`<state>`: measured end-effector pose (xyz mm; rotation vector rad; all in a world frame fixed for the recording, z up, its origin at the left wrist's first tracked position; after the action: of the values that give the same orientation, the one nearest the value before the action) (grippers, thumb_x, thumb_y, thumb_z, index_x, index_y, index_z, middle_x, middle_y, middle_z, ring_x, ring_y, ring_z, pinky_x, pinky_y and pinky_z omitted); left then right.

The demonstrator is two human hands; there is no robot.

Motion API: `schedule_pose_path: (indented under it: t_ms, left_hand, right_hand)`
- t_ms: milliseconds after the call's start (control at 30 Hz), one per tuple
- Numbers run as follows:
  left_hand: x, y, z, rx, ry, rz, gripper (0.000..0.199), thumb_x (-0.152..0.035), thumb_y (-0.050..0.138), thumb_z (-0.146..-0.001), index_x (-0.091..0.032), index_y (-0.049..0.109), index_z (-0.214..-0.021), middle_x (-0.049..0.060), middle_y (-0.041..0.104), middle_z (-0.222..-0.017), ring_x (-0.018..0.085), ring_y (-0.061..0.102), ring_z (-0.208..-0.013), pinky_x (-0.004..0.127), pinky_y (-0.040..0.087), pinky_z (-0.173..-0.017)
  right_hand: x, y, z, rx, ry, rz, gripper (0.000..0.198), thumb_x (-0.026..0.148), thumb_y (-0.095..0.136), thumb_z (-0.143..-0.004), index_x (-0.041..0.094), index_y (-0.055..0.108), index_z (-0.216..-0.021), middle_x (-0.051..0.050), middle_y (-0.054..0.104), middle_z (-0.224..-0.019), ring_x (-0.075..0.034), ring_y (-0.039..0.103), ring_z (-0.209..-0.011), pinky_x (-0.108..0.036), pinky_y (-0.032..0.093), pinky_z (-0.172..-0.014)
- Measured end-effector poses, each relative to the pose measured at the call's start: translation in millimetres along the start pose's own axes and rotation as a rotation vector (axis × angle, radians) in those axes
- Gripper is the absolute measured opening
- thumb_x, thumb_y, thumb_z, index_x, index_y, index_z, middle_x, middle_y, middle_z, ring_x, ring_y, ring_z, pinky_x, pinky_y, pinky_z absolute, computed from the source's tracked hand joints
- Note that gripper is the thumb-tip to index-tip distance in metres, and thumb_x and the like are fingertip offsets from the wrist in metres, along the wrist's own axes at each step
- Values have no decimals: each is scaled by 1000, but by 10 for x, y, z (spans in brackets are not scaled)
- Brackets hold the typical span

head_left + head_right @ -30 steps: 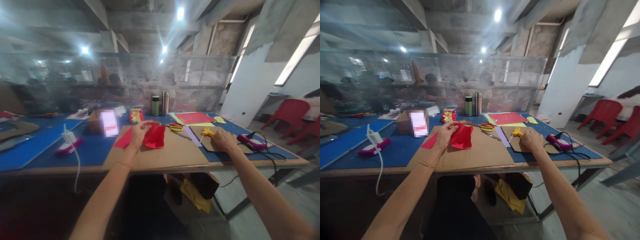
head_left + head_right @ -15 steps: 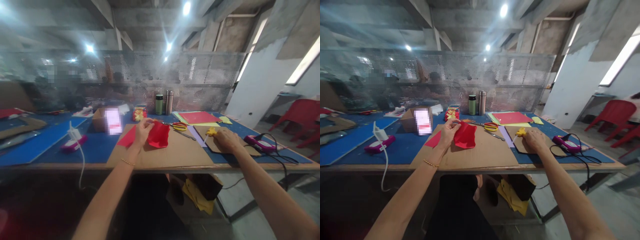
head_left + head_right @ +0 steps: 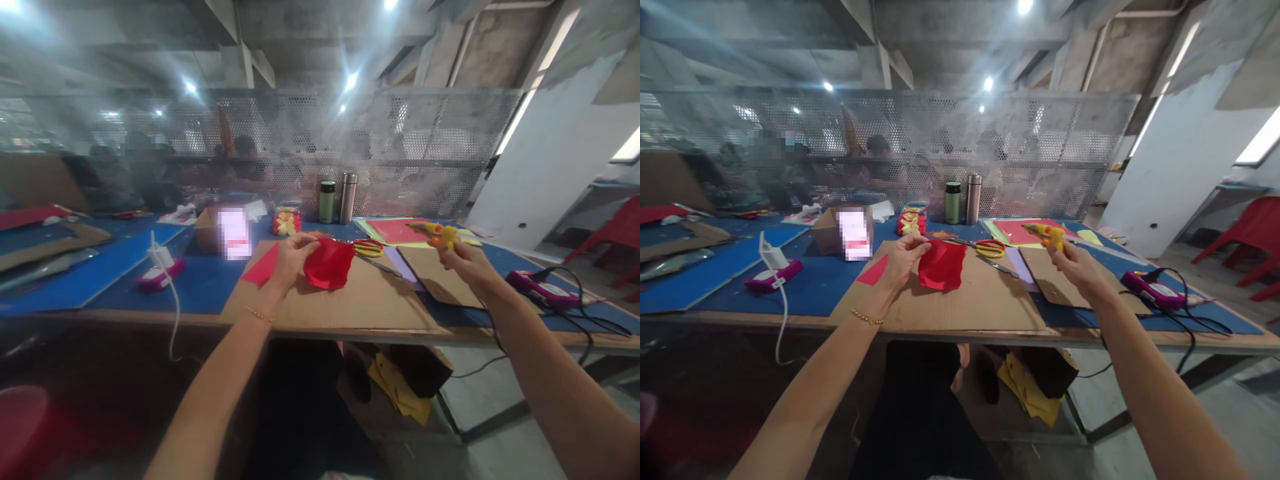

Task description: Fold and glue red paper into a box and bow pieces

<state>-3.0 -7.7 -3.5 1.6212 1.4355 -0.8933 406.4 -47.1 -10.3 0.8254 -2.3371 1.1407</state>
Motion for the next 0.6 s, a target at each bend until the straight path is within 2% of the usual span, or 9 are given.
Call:
schedule_pose_path:
  t_ms: [100, 200, 300, 433, 500, 600]
  left_hand:
    - [-52, -52, -4, -78, 84, -67, 14, -30, 86, -80, -22, 74, -80, 2, 73, -83, 19, 65, -83, 34, 54, -82]
    - [-110, -91, -11, -146, 198, -232, 11, -21, 84, -81, -23, 74, -77, 2, 72, -86, 20, 63, -89, 34, 52, -90]
    - [-132, -91, -14, -134, 263, -359, 17, -14, 83, -82, -24, 73, -73, 2, 71, -86, 21, 63, -95, 36, 50, -97]
    - [-88, -92, -19, -128, 324, -446, 16, -14, 82, -85, -23, 75, -74, 3, 72, -85, 21, 65, -91, 35, 52, -91]
    - [-55, -111, -27, -140, 376, -475, 14, -13, 83, -84, -23, 77, -76, 3, 73, -86, 20, 67, -89, 34, 54, -87]
    - [-18, -151, -45, -151, 460, -503, 11, -14, 84, -85, -25, 81, -82, 3, 76, -89, 20, 69, -89, 35, 57, -88]
  right_hand:
    - [425, 121, -35, 72, -8, -265, 66, 87, 55, -89, 25, 60, -68, -5, 62, -72, -21, 57, -68, -35, 48, -63]
    - [833, 308, -96, 192, 3, -485, 63, 85, 61, -88, 24, 66, -76, -4, 61, -73, -18, 55, -66, -34, 46, -63]
    - [1129, 521, -202, 310, -35, -607, 63, 86, 65, -86, 22, 70, -82, -2, 59, -72, -17, 53, -66, -33, 44, -64]
    - [1305, 763, -310, 408, -121, -672, 61, 82, 65, -89, 22, 70, -83, -3, 62, -77, -18, 56, -72, -33, 46, -69]
    - [1309, 846, -302, 432, -138, -708, 61, 82, 65, -90, 22, 72, -84, -5, 67, -83, -19, 60, -76, -34, 49, -72]
    - [1264, 903, -219, 479, -125, -785, 60, 82, 67, -90, 23, 77, -96, -8, 76, -98, -22, 69, -87, -37, 56, -81]
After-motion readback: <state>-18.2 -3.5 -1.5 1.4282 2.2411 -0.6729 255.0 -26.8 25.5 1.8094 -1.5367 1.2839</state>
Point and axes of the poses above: each hand's wrist, its own z-axis away from the middle knuckle, its own y-axis out of the palm, x = y × z, the point moved 2 cm from there along -z, towards the middle knuckle
